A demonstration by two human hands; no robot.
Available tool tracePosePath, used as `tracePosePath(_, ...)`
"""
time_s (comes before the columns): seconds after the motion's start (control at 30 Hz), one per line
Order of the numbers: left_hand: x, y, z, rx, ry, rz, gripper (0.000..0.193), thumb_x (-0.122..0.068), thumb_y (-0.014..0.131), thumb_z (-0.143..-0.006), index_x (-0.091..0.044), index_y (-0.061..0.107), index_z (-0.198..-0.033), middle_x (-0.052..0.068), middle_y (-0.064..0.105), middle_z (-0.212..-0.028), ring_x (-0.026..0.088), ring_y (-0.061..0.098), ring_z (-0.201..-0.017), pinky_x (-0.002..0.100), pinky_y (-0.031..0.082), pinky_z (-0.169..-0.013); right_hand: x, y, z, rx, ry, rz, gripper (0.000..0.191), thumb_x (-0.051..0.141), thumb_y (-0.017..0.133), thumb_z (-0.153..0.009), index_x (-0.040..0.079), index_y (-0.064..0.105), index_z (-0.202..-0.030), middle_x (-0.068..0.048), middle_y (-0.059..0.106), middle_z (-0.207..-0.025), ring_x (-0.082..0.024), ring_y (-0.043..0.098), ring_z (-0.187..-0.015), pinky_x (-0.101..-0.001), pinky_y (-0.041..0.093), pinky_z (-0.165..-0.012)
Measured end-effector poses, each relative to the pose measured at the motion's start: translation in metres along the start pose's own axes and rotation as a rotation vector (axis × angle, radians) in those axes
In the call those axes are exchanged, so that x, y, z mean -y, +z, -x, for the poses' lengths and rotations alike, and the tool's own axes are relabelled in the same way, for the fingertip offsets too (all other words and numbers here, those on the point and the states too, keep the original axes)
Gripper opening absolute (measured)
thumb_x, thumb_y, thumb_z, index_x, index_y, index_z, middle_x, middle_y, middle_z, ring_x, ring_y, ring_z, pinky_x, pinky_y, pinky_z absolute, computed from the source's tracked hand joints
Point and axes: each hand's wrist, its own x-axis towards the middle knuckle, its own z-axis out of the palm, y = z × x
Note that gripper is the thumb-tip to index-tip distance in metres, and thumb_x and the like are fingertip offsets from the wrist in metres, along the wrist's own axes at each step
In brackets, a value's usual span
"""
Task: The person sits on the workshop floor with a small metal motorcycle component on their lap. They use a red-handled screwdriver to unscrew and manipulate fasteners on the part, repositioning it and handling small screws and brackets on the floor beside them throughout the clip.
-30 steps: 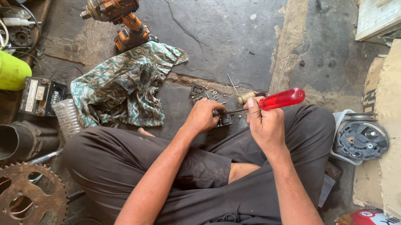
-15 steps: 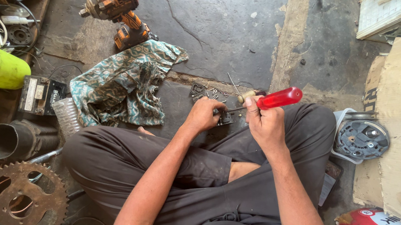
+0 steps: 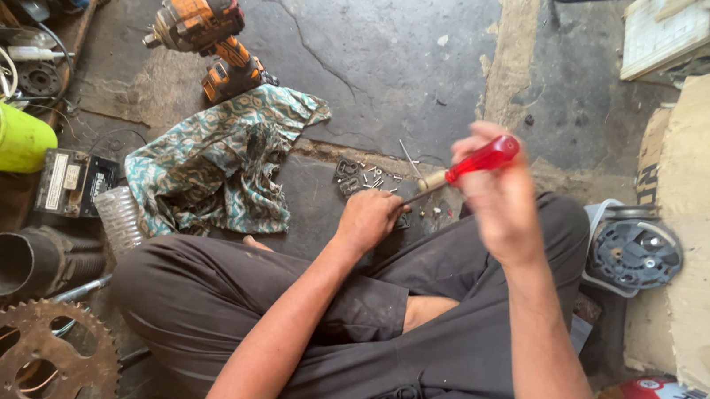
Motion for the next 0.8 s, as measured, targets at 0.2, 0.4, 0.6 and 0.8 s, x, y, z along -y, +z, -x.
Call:
tracePosePath(0.2,0.002,0.009,-0.001,0.005,0.013,-0.048,0.019,-0.029,0.072,-0.092,-0.01,0.072,-0.088,0.011,0.069,-0.084,0.035,0.066,-0.084,0.049,0.051,-0.076,0.01,0.013,-0.014,-0.106,-0.039,-0.067,0.031,0.026,0.04,-0.118,0.003,0.056,-0.107,-0.009,0.062,-0.092,-0.014,0.06,-0.084,-0.0291,0.053,-0.079)
tracePosePath(0.4,-0.013,0.007,-0.001,0.162,-0.087,-0.16,0.056,-0.039,0.09,-0.064,-0.008,0.068,-0.105,0.011,0.066,-0.107,0.033,0.055,-0.11,0.047,0.042,-0.094,-0.007,0.031,-0.01,-0.172,-0.158,-0.003,0.03,0.026,0.037,-0.114,0.005,0.048,-0.095,-0.008,0.062,-0.084,-0.011,0.056,-0.073,-0.0251,0.048,-0.067)
tracePosePath(0.6,-0.011,0.008,-0.006,0.176,-0.134,-0.116,0.056,-0.034,0.091,-0.065,-0.009,0.067,-0.11,0.01,0.065,-0.11,0.032,0.054,-0.111,0.046,0.041,-0.094,-0.023,0.038,-0.014,-0.173,-0.178,-0.109,0.033,0.025,0.038,-0.117,0.005,0.047,-0.093,-0.008,0.055,-0.079,-0.011,0.049,-0.07,-0.0284,0.042,-0.065)
tracePosePath(0.8,-0.012,0.009,-0.004,0.16,-0.119,-0.12,0.055,-0.035,0.091,-0.065,-0.009,0.067,-0.108,0.01,0.064,-0.11,0.032,0.054,-0.112,0.047,0.041,-0.095,-0.026,0.009,-0.022,0.304,-0.015,-0.532,0.041,0.02,0.044,-0.115,0.004,0.048,-0.077,-0.005,0.047,-0.058,-0.009,0.04,-0.058,-0.0275,0.034,-0.055)
